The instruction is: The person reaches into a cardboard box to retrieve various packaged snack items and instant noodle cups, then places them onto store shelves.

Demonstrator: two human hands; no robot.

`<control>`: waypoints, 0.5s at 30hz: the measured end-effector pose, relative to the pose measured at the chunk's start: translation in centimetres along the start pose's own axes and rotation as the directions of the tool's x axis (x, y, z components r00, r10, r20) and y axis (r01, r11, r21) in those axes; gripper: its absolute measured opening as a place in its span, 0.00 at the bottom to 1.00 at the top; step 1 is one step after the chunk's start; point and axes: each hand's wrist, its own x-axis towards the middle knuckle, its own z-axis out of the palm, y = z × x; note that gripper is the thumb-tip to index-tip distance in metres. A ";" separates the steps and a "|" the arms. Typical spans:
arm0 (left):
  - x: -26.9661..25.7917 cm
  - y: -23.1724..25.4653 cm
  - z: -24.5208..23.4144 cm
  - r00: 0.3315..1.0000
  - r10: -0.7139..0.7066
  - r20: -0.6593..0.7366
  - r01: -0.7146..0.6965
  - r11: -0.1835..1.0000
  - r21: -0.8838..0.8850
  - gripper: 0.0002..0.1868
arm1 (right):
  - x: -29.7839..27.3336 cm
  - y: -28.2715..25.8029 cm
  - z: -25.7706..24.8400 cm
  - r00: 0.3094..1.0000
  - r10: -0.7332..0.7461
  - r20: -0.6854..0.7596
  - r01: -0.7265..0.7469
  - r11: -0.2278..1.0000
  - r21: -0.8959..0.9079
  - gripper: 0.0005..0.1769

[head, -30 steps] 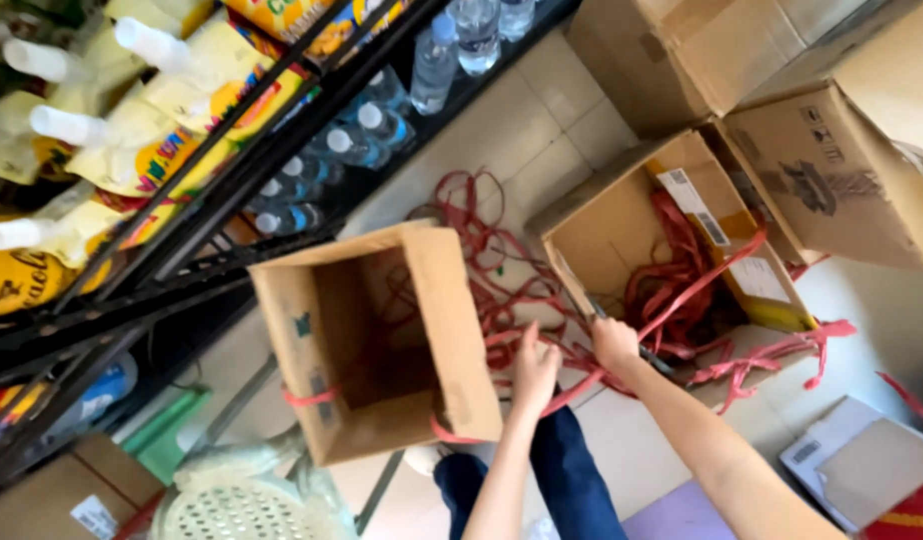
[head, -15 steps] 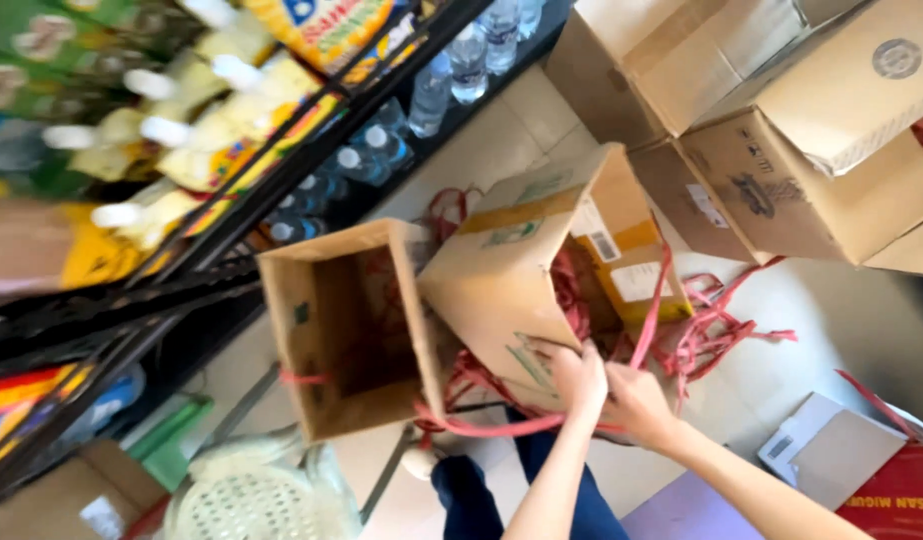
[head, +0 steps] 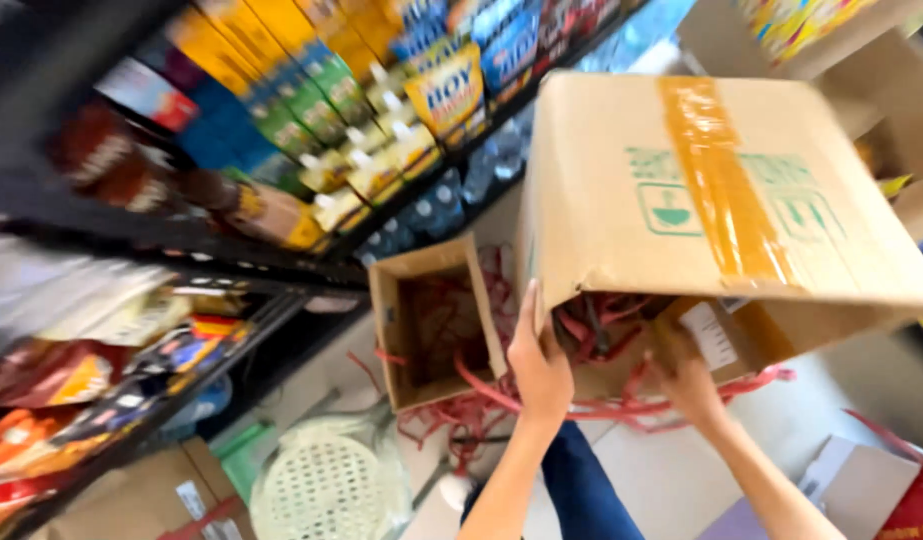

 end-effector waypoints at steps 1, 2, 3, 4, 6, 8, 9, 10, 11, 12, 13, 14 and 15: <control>0.2 1.7 -0.9 1.000 0.024 -0.004 -0.024 1.000 -0.007 0.28 | 1.4 -0.8 -0.9 1.000 -0.013 -0.021 0.013 1.000 0.002 0.28; 0.3 3.4 -1.8 0.999 0.036 -0.016 -0.037 0.998 -0.057 0.28 | 2.8 -1.6 -1.8 0.990 -0.101 -0.103 0.104 0.994 0.023 0.36; 0.6 5.2 -2.9 0.998 0.052 -0.029 -0.055 0.993 -0.103 0.28 | 4.4 -2.7 -2.6 0.964 -0.186 -0.188 0.197 0.979 0.042 0.44; 1.2 7.2 -4.0 0.996 0.081 -0.034 -0.084 0.991 -0.105 0.28 | 6.6 -3.7 -2.5 0.957 -0.200 -0.212 0.214 0.976 0.045 0.44; 1.1 11.2 -6.6 0.970 0.235 -0.061 -0.238 0.970 -0.048 0.29 | 9.6 -5.5 -2.4 0.964 -0.204 -0.170 0.213 0.977 0.033 0.30; 1.4 14.9 -8.9 0.946 0.317 -0.073 -0.322 0.943 -0.083 0.29 | 11.1 -10.2 -4.9 0.944 -0.241 -0.227 0.260 0.964 0.058 0.29; 0.8 16.6 -10.3 0.934 0.350 -0.075 -0.356 0.928 -0.108 0.28 | 12.0 -13.6 -5.3 0.938 -0.252 -0.239 0.278 0.957 0.084 0.29; 0.1 17.9 -11.4 0.927 0.366 -0.082 -0.373 0.922 -0.104 0.28 | 11.7 -15.2 -5.8 0.932 -0.263 -0.251 0.297 0.948 0.110 0.28; -0.3 19.1 -12.4 0.929 0.357 -0.101 -0.370 0.907 -0.200 0.27 | 12.4 -17.6 -6.2 0.922 -0.280 -0.267 0.324 0.937 0.135 0.28; -0.6 20.3 -13.5 0.930 0.347 -0.117 -0.367 0.883 -0.294 0.25 | 13.5 -20.6 -6.5 0.912 -0.297 -0.284 0.350 0.923 0.159 0.28; -0.9 20.5 -14.0 0.922 0.364 -0.128 -0.386 0.874 -0.294 0.25 | 13.0 -18.5 -10.0 0.903 -0.311 -0.296 0.372 0.911 0.179 0.28; -1.1 20.6 -14.4 0.927 0.332 -0.171 -0.372 0.865 -0.337 0.22 | 14.6 -21.0 -10.4 0.894 -0.325 -0.308 0.394 0.897 0.199 0.28; -1.8 20.5 -14.9 0.937 0.285 -0.204 -0.344 0.858 -0.382 0.19 | 13.9 -25.2 -7.4 0.892 -0.328 -0.310 0.403 0.888 0.219 0.28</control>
